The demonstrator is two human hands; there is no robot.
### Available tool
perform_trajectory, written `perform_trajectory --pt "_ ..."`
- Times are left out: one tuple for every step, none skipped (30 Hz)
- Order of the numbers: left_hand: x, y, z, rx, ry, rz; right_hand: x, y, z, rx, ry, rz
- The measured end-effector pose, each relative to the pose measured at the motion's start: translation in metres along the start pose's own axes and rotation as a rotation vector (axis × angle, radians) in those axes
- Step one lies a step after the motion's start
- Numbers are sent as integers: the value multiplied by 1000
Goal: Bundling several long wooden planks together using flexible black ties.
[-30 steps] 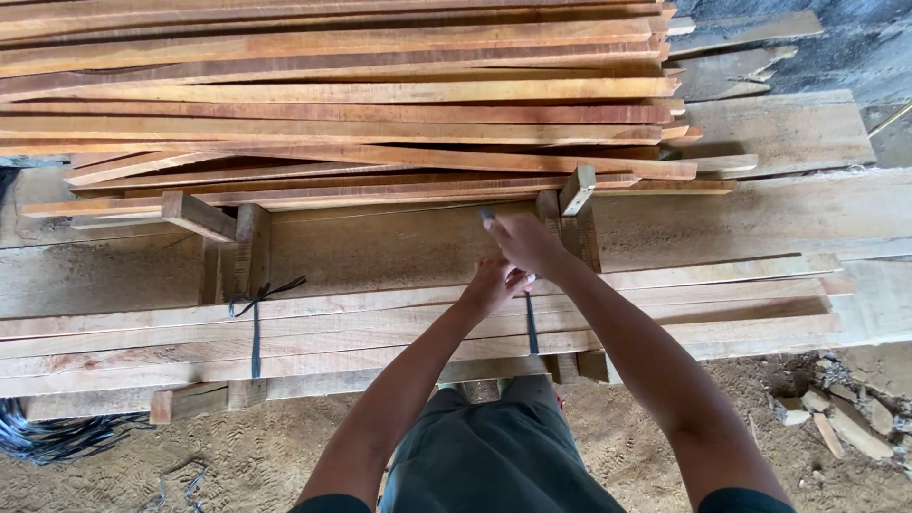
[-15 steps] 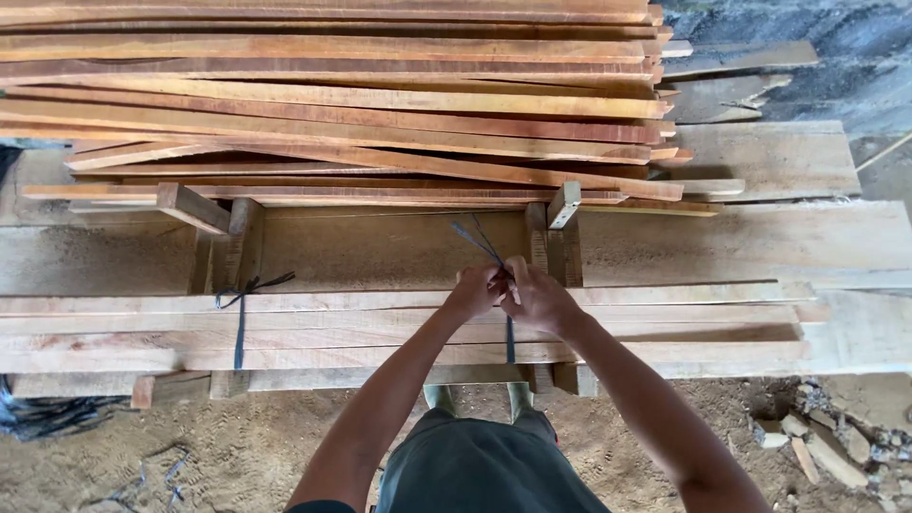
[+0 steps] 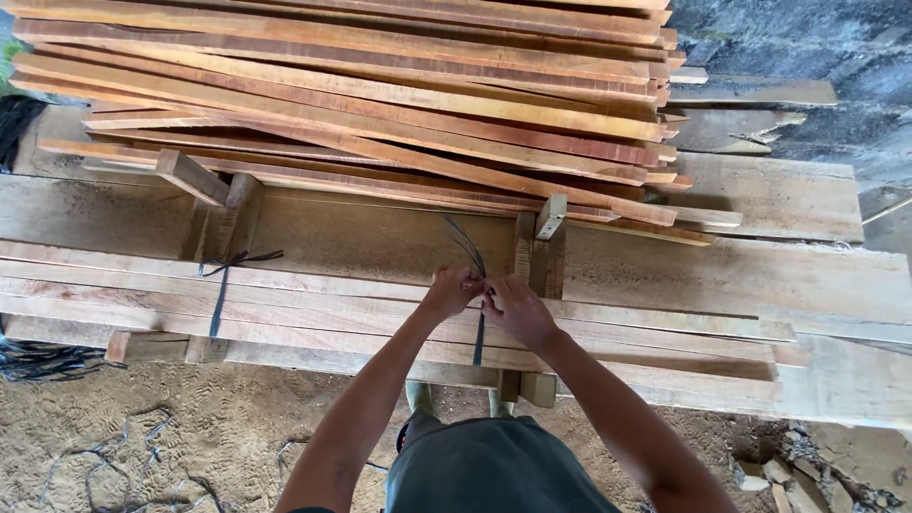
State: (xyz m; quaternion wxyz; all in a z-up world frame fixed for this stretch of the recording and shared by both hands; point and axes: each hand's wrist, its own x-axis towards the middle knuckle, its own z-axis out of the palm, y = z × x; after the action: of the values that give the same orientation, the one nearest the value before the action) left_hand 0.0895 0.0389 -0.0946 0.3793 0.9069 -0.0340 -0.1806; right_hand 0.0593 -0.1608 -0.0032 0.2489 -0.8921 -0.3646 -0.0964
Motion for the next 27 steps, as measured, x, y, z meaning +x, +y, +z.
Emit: perform_trajectory --pt "-3 3 -4 0 0 1 -2 2 2 -1 1 1" --pt "-6 6 -8 -9 9 12 -4 5 5 28 -15 14" --pt "-10 9 -11 -18 16 25 -6 7 7 57 -30 31" --pt "-15 15 -15 -19 14 27 -7 6 7 55 -30 34" --pt "-20 20 -20 -55 26 42 -7 6 8 77 -56 69" --pt "-25 26 -26 -91 38 57 -7 5 9 98 -82 104" --pt "-22 20 -21 -90 37 59 -8 5 10 97 -80 106" --pt "-18 14 -16 -111 35 51 -9 5 11 101 -81 104" --pt "-16 6 -13 -132 32 42 -9 4 12 107 -83 102" --pt "-18 13 -19 -130 31 42 -8 3 8 108 -81 103" --pt "-20 19 -25 -184 -31 -61 -7 0 5 139 -93 130" --pt "-23 24 -31 -238 -93 -165 -6 -2 2 169 -104 158" --pt "-25 25 -34 -237 -95 -165 -3 -5 -2 170 -104 160" --pt "-27 26 -38 -251 -130 -153 0 -8 -6 196 -108 164" --pt "-28 27 -42 -263 -165 -141 4 -10 -11 223 -111 167" --pt "-32 34 -48 -261 -166 -141 4 -10 -12 224 -109 168" --pt "-35 40 -53 -273 -173 -106 5 -10 -14 250 -132 204" --pt "-39 46 -58 -286 -179 -72 5 -11 -16 276 -154 240" --pt "-44 52 -65 -285 -181 -70 7 -9 -16 275 -152 243" --pt "-49 57 -71 -294 -189 -14 8 -8 -16 353 -174 288" --pt "-55 62 -76 -304 -199 41 7 -7 -16 432 -198 335" --pt "-57 67 -78 -304 -203 41 9 -4 -17 432 -198 340" --pt "-57 73 -80 -202 -172 100 12 -1 -18 478 -253 357" --pt "-58 78 -82 -99 -141 159 14 2 -20 524 -308 373" --pt "-58 79 -81 -99 -146 161 14 4 -21 524 -306 379" --pt "-59 80 -80 -74 -124 205 13 6 -23 573 -322 403" --pt "-59 81 -80 -50 -100 248 13 7 -24 623 -338 426"
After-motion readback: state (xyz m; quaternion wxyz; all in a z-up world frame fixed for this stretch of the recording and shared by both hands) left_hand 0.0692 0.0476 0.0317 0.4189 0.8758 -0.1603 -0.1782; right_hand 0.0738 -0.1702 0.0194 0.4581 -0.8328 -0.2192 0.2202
